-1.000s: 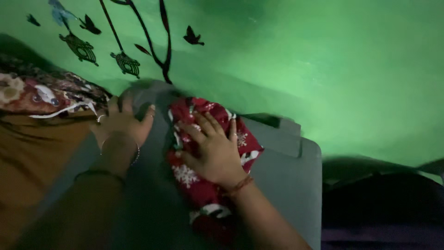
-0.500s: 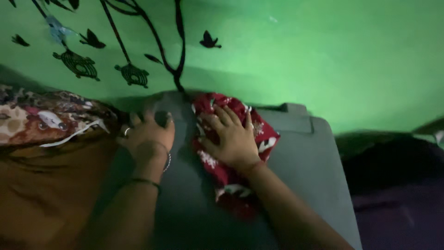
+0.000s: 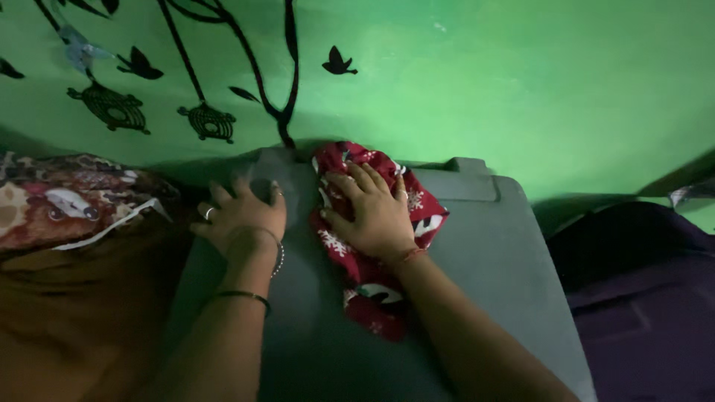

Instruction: The person hangs a bag in a closet, closes and locks the closet doors, then wipes down the doors, a large trunk, and a tabletop with a cloth.

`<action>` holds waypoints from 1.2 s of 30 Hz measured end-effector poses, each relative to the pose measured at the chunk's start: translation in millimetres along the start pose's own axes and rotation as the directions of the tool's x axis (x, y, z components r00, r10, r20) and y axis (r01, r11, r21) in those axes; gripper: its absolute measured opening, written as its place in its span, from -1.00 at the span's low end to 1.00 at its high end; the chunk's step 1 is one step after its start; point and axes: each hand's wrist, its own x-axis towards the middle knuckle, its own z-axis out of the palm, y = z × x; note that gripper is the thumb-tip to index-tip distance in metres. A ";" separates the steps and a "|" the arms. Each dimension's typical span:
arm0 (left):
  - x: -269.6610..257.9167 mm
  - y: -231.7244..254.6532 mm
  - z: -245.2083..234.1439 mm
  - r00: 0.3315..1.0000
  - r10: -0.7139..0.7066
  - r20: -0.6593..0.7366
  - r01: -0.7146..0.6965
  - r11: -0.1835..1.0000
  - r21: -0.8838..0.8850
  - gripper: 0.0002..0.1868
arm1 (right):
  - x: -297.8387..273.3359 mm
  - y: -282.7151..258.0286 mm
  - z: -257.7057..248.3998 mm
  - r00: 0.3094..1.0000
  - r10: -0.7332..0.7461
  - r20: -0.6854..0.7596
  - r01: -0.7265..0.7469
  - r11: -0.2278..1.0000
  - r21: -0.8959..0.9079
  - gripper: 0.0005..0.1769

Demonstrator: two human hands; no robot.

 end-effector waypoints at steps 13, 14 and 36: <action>4.0 -0.7 7.0 0.999 0.016 -0.039 -0.015 0.999 0.030 -0.19 | -2.7 -3.7 2.2 0.998 0.042 0.041 -0.041 0.999 -0.029 -0.21; 3.2 -2.3 7.0 0.999 0.017 -0.035 -0.016 0.999 0.035 -0.19 | -5.7 -8.2 4.3 0.998 0.053 0.042 -0.051 0.997 -0.052 -0.18; -52.5 -50.0 -17.0 0.948 0.285 0.140 -0.298 0.951 0.080 -0.22 | -56.5 -68.6 11.2 0.993 0.085 0.084 -0.078 0.994 -0.081 -0.13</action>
